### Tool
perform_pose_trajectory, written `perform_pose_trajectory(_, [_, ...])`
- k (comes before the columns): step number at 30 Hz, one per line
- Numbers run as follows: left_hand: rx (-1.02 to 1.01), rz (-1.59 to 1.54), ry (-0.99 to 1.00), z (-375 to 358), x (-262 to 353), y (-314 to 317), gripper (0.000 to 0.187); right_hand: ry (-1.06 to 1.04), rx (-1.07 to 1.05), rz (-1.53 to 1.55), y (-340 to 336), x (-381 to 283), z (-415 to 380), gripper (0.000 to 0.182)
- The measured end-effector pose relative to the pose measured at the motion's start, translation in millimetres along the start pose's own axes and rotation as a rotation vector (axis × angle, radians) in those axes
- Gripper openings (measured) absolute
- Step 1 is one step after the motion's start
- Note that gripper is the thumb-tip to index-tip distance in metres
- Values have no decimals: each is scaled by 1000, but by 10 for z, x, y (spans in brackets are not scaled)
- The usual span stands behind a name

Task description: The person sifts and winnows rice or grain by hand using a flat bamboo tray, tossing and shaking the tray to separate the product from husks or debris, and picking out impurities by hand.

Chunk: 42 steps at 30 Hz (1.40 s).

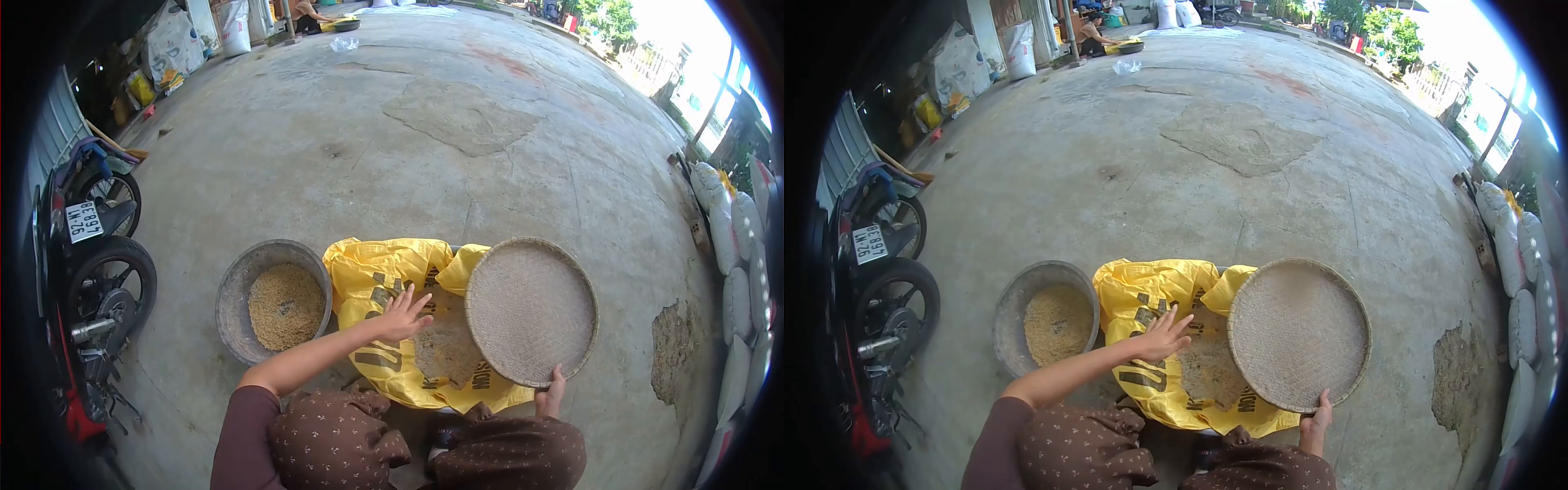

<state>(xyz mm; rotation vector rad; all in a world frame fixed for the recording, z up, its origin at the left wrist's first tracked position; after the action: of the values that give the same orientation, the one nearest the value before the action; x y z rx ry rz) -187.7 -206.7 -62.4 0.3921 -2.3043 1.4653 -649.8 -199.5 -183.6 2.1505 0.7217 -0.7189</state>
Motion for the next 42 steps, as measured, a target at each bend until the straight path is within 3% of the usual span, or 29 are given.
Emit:
perform_pose_trajectory(3, [-126,-206,80,-100,-130,-15,76,-16,-86,-6,367,89,-38,46])
perform_pose_trajectory(4, [-195,-670,33,-140,-176,11,71,-4,-75,-10,477,125,-77,46])
perform_pose_trajectory(5, [-198,-656,28,-171,-193,22,71,10,-62,-11,528,186,-137,45])
perform_pose_trajectory(8, [-54,-1246,-214,-231,-222,5,89,60,-144,51,604,305,-200,42])
perform_pose_trajectory(12, [-10,-1047,-312,61,-627,253,80,119,-272,45,661,308,-448,41])
perform_pose_trajectory(13, [-98,-1080,-307,119,-638,350,80,122,-275,44,695,284,-523,41])
perform_pose_trajectory(15, [-189,-1131,-286,120,-561,462,85,160,-205,-2,669,241,-568,41])
perform_pose_trajectory(18, [-65,-1478,100,-135,-30,40,100,127,-270,-26,777,239,-495,42])
perform_pose_trajectory(19, [-66,-1484,109,-216,30,-46,100,144,-301,-44,850,284,-497,43])
perform_pose_trajectory(21, [-37,-1848,114,-418,35,-271,96,139,-340,-62,1033,312,-533,44])
perform_pose_trajectory(22, [-47,-1996,185,-434,-74,-295,77,149,-360,-119,1183,351,-586,42])
perform_pose_trajectory(23, [-47,-1994,184,-431,-169,-244,77,161,-380,-173,1322,383,-631,40])
perform_pose_trajectory(25, [318,-1570,-33,-482,-637,-237,57,130,-439,-234,1554,449,-632,39])
perform_pose_trajectory(26, [374,-1685,-86,-519,-827,-171,48,98,-497,-299,1682,508,-650,37])
perform_pose_trajectory(27, [370,-1667,-101,-592,-922,-115,48,112,-491,-281,1809,553,-747,37])
perform_pose_trajectory(29, [563,-1735,-173,-812,-1226,-46,45,75,-596,-335,2115,612,-994,32])
perform_pose_trajectory(30, [675,-1656,-241,-917,-1418,2,43,26,-568,-407,2143,702,-1005,28])
perform_pose_trajectory(31, [664,-1642,-260,-926,-1568,38,43,66,-615,-564,2145,832,-1003,28])
perform_pose_trajectory(34, [834,-1620,-434,-1237,-2188,405,46,77,-695,-780,1909,1382,-792,43])
perform_pose_trajectory(36, [859,-1600,-508,-1383,-2338,548,50,78,-849,-652,2144,1316,-1070,49])
perform_pose_trajectory(38, [862,-1616,-519,-1427,-2368,655,53,-97,-891,-940,1967,1393,-798,50])
perform_pose_trajectory(40, [798,-1636,-518,-1391,-2379,705,55,-586,-757,-1558,1860,1136,-825,52])
perform_pose_trajectory(41, [800,-1619,-535,-1403,-2403,708,56,-555,-736,-1575,1641,1209,-765,52])
perform_pose_trajectory(42, [810,-1603,-545,-1447,-2420,732,56,-673,-660,-1714,1473,1219,-715,58])
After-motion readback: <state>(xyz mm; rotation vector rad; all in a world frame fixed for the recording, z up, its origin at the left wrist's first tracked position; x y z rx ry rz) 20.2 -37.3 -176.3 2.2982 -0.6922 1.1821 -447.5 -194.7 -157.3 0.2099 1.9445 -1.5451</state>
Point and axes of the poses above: each hand's wrist, its own z-axis towards the middle knuckle, its own y-axis out of the palm, x = y × z, the point moved 9 cm from there along z, towards the middle knuckle, and after that the axes turned 1 degree about -z, right-handed, at the moved point
